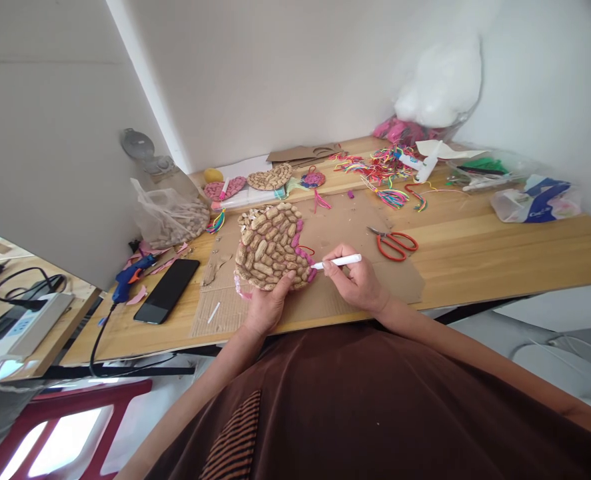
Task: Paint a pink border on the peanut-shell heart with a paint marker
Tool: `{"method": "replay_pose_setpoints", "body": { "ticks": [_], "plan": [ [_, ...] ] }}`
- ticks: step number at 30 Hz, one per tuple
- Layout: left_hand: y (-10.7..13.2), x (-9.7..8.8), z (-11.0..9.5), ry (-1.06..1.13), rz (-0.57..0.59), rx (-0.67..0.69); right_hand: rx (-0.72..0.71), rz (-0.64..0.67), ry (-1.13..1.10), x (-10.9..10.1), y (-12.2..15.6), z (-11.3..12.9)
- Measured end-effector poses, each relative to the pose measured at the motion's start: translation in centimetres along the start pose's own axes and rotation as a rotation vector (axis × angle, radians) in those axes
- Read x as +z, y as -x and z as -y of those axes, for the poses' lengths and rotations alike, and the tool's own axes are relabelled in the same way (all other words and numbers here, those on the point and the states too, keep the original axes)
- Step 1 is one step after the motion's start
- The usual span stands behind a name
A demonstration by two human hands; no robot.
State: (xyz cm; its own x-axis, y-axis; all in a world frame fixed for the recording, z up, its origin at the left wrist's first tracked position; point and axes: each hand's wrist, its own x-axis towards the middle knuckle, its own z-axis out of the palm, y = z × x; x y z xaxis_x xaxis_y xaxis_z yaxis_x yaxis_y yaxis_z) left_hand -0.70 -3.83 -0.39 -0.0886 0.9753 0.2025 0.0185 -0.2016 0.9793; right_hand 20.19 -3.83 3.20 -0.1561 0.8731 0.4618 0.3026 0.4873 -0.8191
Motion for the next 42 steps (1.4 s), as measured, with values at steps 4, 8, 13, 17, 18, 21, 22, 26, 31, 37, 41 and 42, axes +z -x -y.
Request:
{"method": "replay_pose_setpoints", "body": {
  "ticks": [4, 8, 13, 17, 18, 21, 22, 26, 31, 37, 41, 42],
  "plan": [
    [0.02, -0.09, -0.18, -0.039, 0.009, 0.017, 0.001, 0.029, -0.036, 0.06, -0.02, -0.11],
    [0.02, -0.10, -0.31, -0.057, 0.016, 0.022, 0.010, 0.000, 0.007, 0.10, -0.01, -0.21],
    [0.03, -0.06, -0.36, -0.041, 0.014, 0.013, -0.021, 0.021, -0.005, -0.12, 0.12, -0.11],
    [0.03, -0.04, -0.42, -0.058, 0.001, -0.005, -0.034, 0.055, -0.017, -0.08, 0.24, -0.12],
    [0.02, -0.04, -0.41, -0.059, 0.002, -0.004, -0.031, 0.048, -0.008, -0.04, 0.23, -0.12],
    [-0.04, -0.05, -0.23, -0.037, 0.008, 0.008, -0.032, -0.008, 0.020, 0.03, 0.14, -0.10],
    [-0.06, -0.05, -0.14, -0.025, 0.006, 0.012, -0.034, -0.019, 0.020, 0.03, 0.11, -0.08],
    [-0.12, 0.01, 0.18, -0.015, -0.003, 0.010, -0.031, 0.010, -0.001, -0.02, 0.07, 0.02],
    [-0.19, 0.25, 0.19, 0.047, 0.006, 0.025, -0.005, -0.004, 0.017, 0.03, 0.06, -0.08],
    [-0.27, 0.35, -0.04, 0.099, 0.003, 0.012, -0.018, 0.007, -0.048, -0.03, -0.02, -0.33],
    [-0.32, 0.28, -0.03, 0.114, 0.017, 0.006, -0.015, 0.019, -0.048, -0.03, 0.01, -0.34],
    [-0.32, 0.25, 0.00, 0.111, 0.017, 0.006, -0.012, 0.013, -0.040, -0.02, 0.03, -0.31]
  ]
}}
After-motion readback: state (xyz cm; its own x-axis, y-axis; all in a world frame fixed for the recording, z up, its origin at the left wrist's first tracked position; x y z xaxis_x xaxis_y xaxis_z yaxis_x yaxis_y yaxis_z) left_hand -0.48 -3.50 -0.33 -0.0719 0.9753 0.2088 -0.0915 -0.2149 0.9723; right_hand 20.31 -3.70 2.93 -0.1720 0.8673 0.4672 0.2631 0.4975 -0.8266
